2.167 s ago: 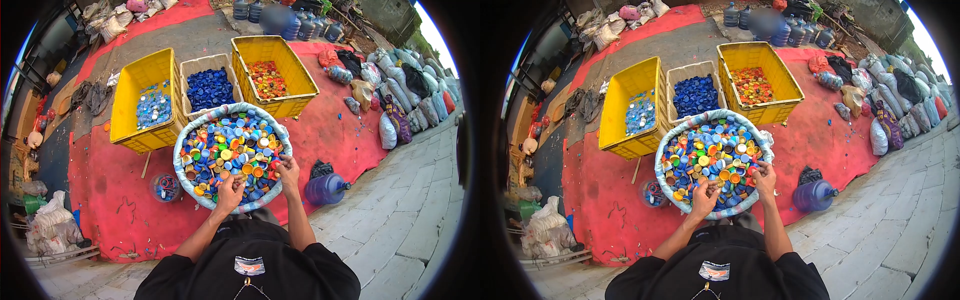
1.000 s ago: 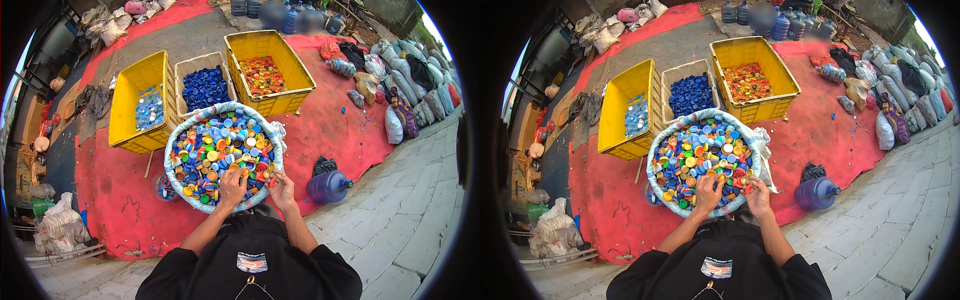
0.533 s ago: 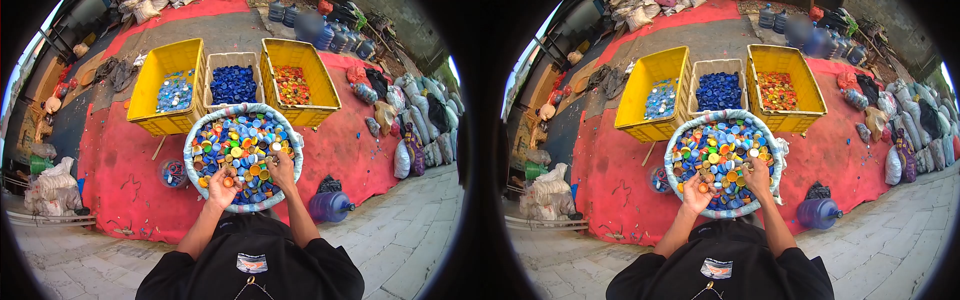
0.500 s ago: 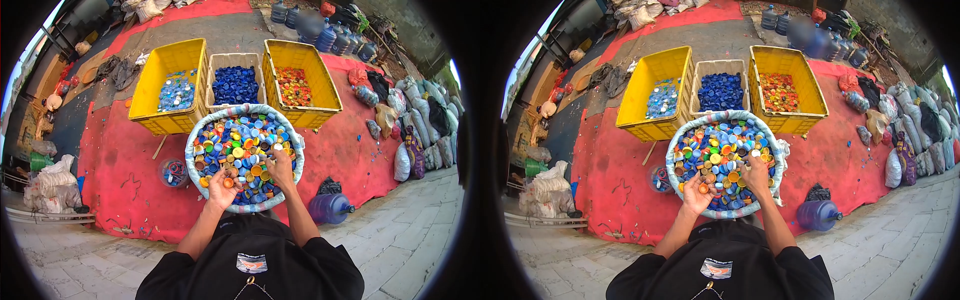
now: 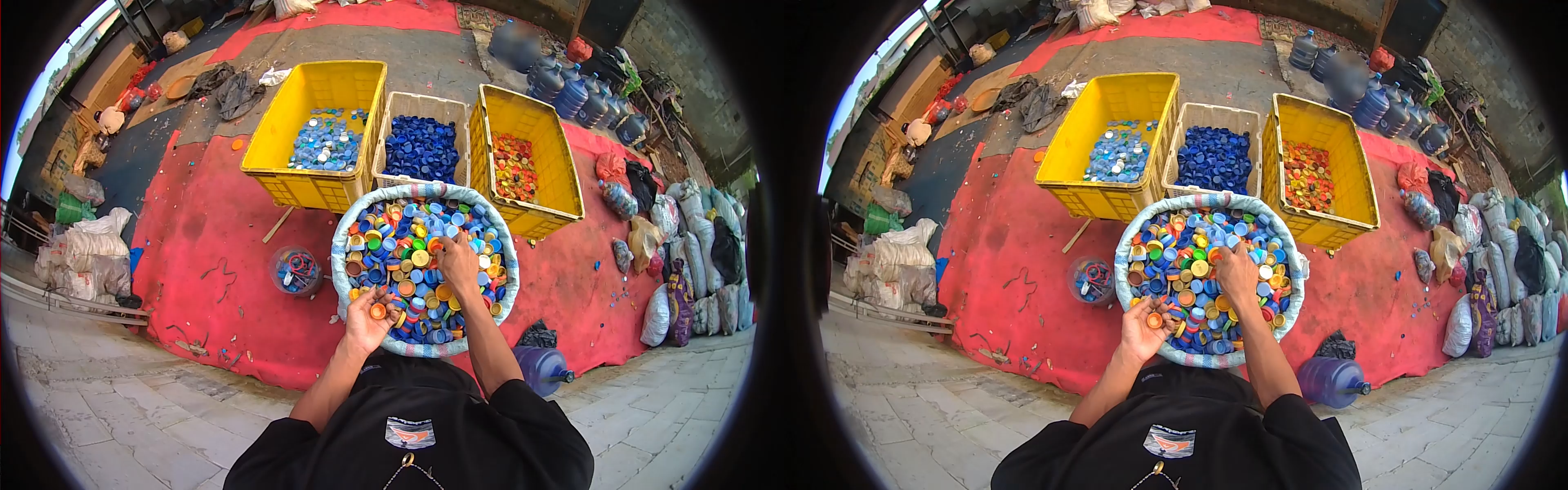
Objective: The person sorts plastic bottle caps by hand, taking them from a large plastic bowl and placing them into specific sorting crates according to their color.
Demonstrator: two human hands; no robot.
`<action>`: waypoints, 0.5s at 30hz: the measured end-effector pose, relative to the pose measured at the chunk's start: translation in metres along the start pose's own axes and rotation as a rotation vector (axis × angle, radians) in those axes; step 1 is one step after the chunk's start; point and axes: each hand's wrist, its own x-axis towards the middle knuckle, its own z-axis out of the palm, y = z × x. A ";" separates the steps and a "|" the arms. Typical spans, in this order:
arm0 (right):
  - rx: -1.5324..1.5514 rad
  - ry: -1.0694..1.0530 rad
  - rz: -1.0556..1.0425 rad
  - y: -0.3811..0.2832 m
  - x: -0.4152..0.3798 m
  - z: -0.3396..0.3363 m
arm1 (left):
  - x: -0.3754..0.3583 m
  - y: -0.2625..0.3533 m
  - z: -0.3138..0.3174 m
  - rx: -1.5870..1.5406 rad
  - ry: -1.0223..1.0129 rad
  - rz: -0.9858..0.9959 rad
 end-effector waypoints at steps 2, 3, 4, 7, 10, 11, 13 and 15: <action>0.012 -0.003 -0.016 -0.001 0.002 0.001 | 0.001 0.000 -0.002 0.014 0.020 0.007; 0.020 -0.005 -0.024 -0.002 0.002 0.002 | 0.001 0.001 -0.004 0.021 0.032 0.011; 0.020 -0.019 -0.030 -0.002 0.003 0.004 | 0.002 0.001 -0.005 0.019 0.030 0.008; 0.032 -0.020 -0.029 -0.004 0.002 0.005 | 0.004 0.001 -0.005 0.051 0.043 0.008; 0.140 0.061 -0.031 -0.004 0.000 0.004 | 0.004 0.003 -0.001 0.173 0.083 0.059; 0.213 0.095 -0.040 0.004 0.000 0.006 | 0.005 0.004 0.001 0.226 0.088 0.079; 0.528 0.074 0.118 0.006 -0.003 -0.004 | 0.009 0.006 0.005 0.338 0.088 0.129; 1.012 -0.032 0.456 0.009 -0.014 -0.019 | 0.016 0.010 0.014 0.458 0.076 0.185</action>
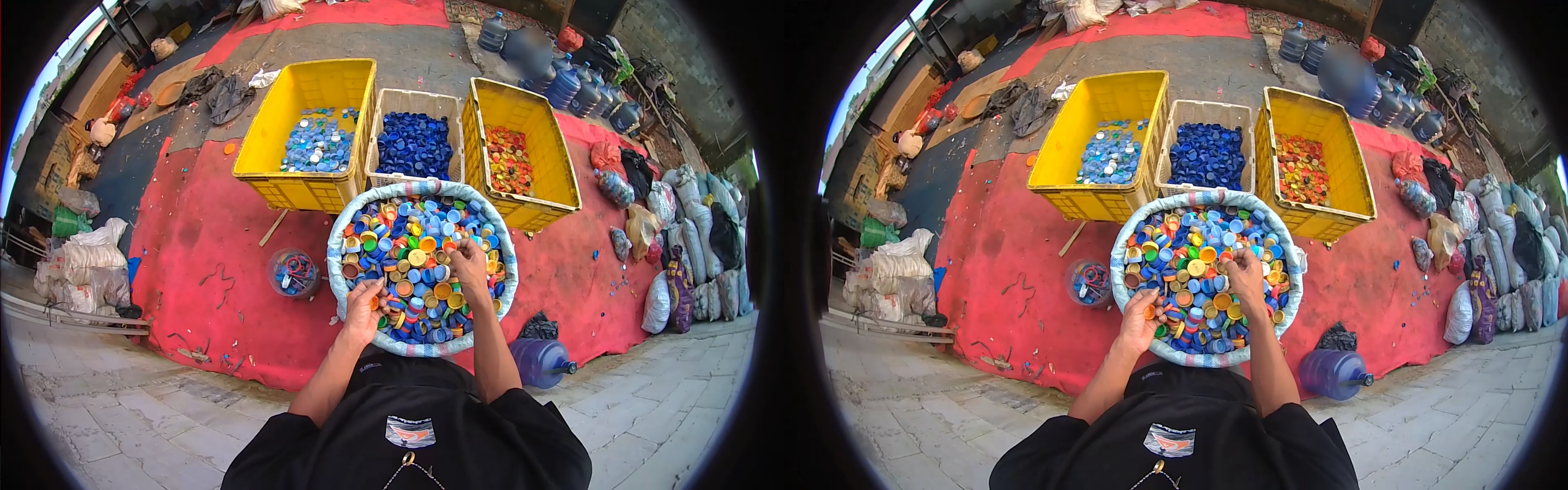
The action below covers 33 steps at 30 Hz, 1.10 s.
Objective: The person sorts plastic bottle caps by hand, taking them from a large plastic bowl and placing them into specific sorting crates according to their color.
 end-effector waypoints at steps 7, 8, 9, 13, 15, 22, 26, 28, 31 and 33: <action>1.068 -0.162 0.185 0.019 -0.059 -0.059 | 0.029 0.011 0.036 0.487 -0.071 0.155; 1.095 -0.149 0.181 0.021 -0.069 -0.063 | 0.031 0.011 0.041 0.617 -0.062 0.191; 1.103 -0.117 0.186 0.027 -0.077 -0.067 | 0.038 0.006 0.039 0.786 -0.097 0.335; 1.112 0.004 0.219 0.046 -0.105 -0.073 | 0.062 -0.003 0.047 1.348 -0.243 0.762; 1.105 0.061 0.247 0.049 -0.115 -0.071 | 0.063 0.005 0.066 1.571 -0.297 0.737; 1.064 0.030 0.230 0.047 -0.124 -0.069 | 0.093 0.005 0.099 1.984 -0.484 0.810; 1.055 0.018 0.217 0.046 -0.123 -0.071 | 0.101 -0.003 0.101 2.099 -0.453 0.779; 1.057 0.021 0.213 0.046 -0.123 -0.071 | 0.101 -0.005 0.104 2.160 -0.443 0.684; 1.043 0.017 0.217 0.044 -0.123 -0.069 | 0.099 -0.005 0.103 2.170 -0.436 0.656; 1.021 0.017 0.225 0.044 -0.124 -0.069 | 0.097 -0.008 0.099 2.140 -0.436 0.693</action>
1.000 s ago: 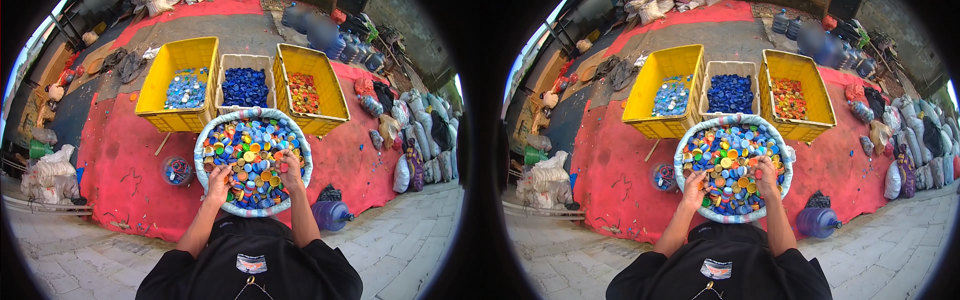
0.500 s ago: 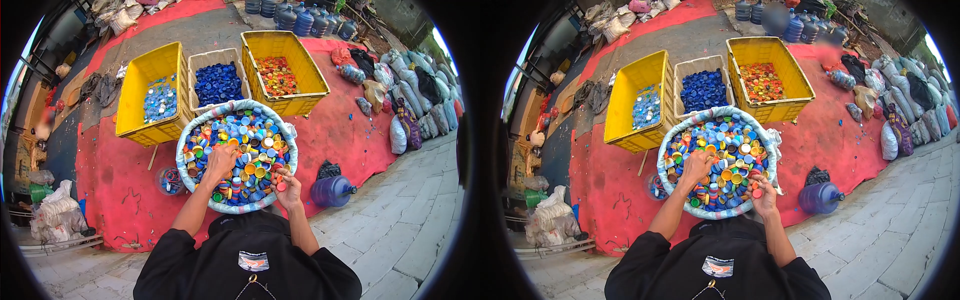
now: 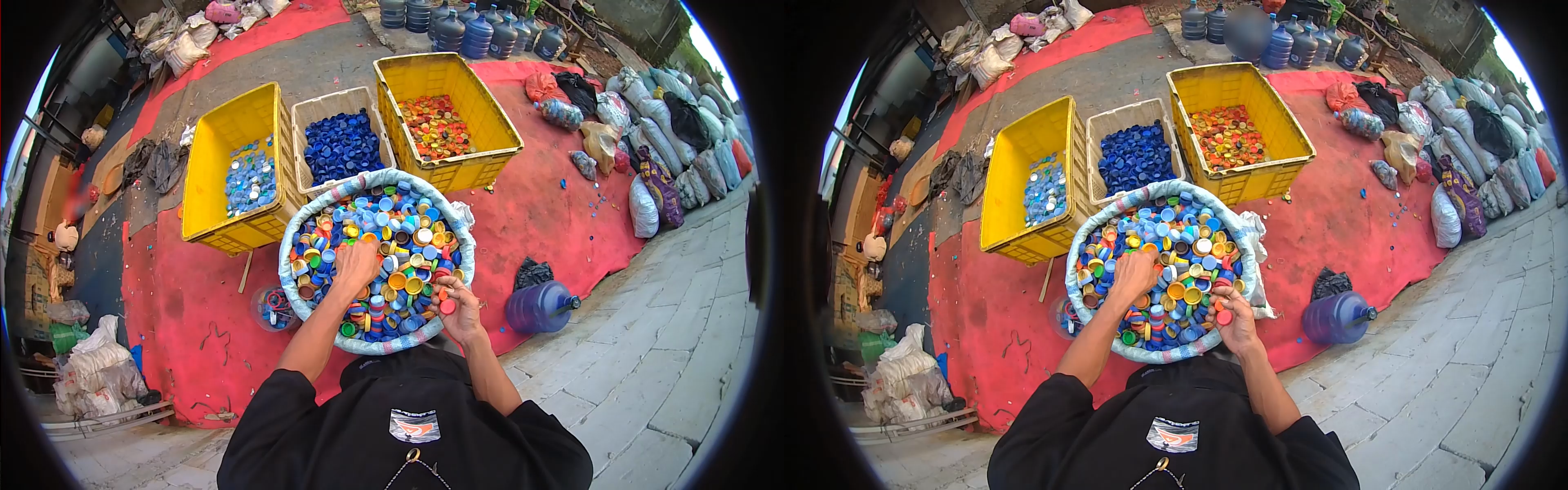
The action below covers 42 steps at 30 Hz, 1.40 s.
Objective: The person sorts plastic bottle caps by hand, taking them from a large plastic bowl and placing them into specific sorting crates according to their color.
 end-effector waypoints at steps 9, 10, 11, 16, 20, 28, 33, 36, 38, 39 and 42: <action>-0.051 -0.015 0.036 0.004 -0.001 0.009 | -0.004 -0.003 0.005 -0.002 0.003 -0.020; -0.057 -0.011 0.037 0.005 -0.001 0.008 | -0.004 -0.004 0.004 -0.007 0.027 -0.012; -0.061 -0.007 0.038 0.006 -0.002 0.008 | -0.005 -0.005 0.003 -0.012 0.051 -0.003; -0.042 0.002 0.029 0.008 -0.008 0.003 | -0.014 -0.009 -0.009 -0.387 0.180 -0.047; 0.006 0.020 0.032 0.009 -0.011 0.002 | -0.019 -0.011 -0.004 -0.938 0.265 -0.166; 0.321 0.210 0.047 -0.009 -0.008 0.021 | -0.041 0.008 -0.011 -2.003 -0.057 -0.428; 0.368 0.094 -0.034 -0.026 -0.004 0.022 | -0.042 0.043 0.000 -2.232 -0.132 -0.388; 0.340 0.071 -0.094 -0.038 -0.005 0.013 | -0.035 0.063 0.006 -2.389 -0.151 -0.422; 0.306 0.174 -0.125 -0.046 -0.005 0.011 | -0.026 0.072 0.013 -2.480 -0.162 -0.479; 0.274 0.226 -0.133 -0.049 -0.003 0.005 | -0.020 0.077 0.013 -2.493 -0.184 -0.475; 0.178 0.291 -0.131 -0.057 0.015 -0.023 | 0.005 0.098 0.004 -2.483 -0.171 -0.623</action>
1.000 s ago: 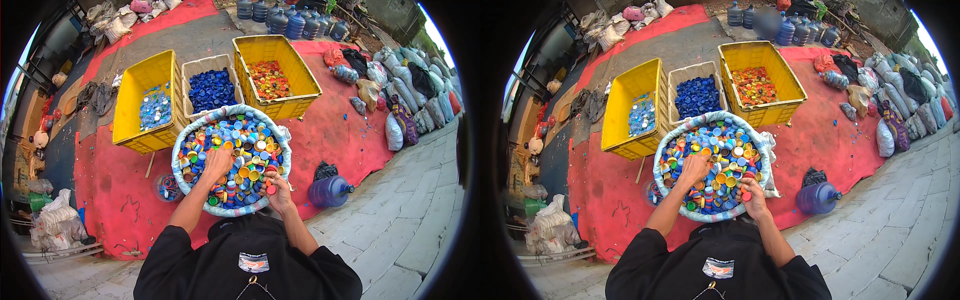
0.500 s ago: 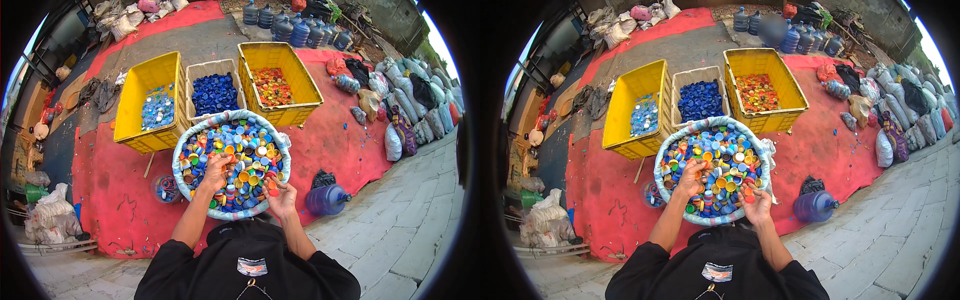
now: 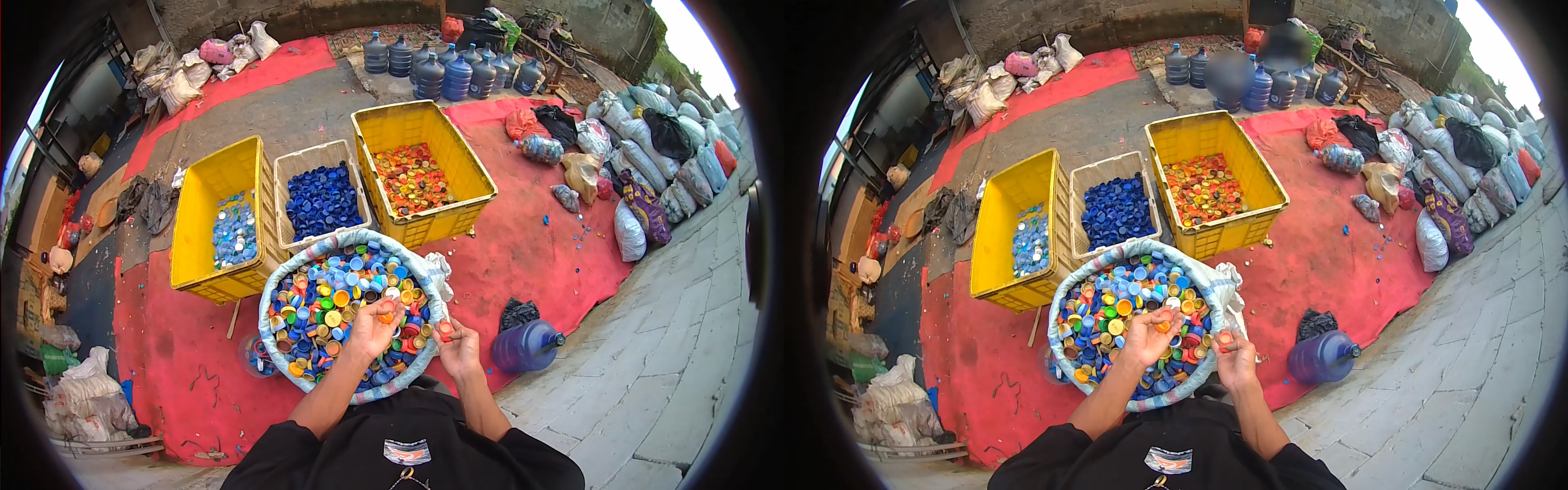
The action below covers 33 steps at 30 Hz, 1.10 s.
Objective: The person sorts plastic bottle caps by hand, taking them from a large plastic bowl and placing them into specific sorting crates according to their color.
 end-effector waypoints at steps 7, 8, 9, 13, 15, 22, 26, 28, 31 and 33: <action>0.244 -0.309 -0.089 -0.085 0.106 0.116 | 0.119 0.051 0.131 -0.082 -0.251 0.094; 0.279 -0.388 -0.119 -0.093 0.126 0.128 | 0.119 0.061 0.154 0.033 -0.247 0.149; 0.230 -0.317 -0.142 -0.099 0.131 0.143 | 0.132 0.072 0.161 -0.044 -0.142 0.136; 0.095 -0.176 -0.207 -0.101 0.132 0.146 | 0.111 0.083 0.140 0.052 -0.027 0.216; -0.015 -0.170 -0.249 -0.083 0.124 0.115 | 0.103 0.091 0.098 0.101 0.042 0.248; -0.484 0.008 -0.228 -0.031 0.071 0.013 | 0.009 0.094 -0.007 0.118 0.080 0.472; -1.086 0.056 -0.609 -0.004 0.050 -0.013 | -0.029 0.081 -0.067 0.116 0.198 0.545; -1.245 0.049 -0.672 0.003 0.048 -0.017 | -0.048 0.070 -0.078 0.136 0.292 0.560; -1.447 -0.005 -0.780 0.011 0.045 -0.006 | -0.070 0.054 -0.090 0.153 0.371 0.581; -1.637 -0.085 -0.865 0.010 0.045 0.011 | -0.078 0.046 -0.103 0.134 0.378 0.589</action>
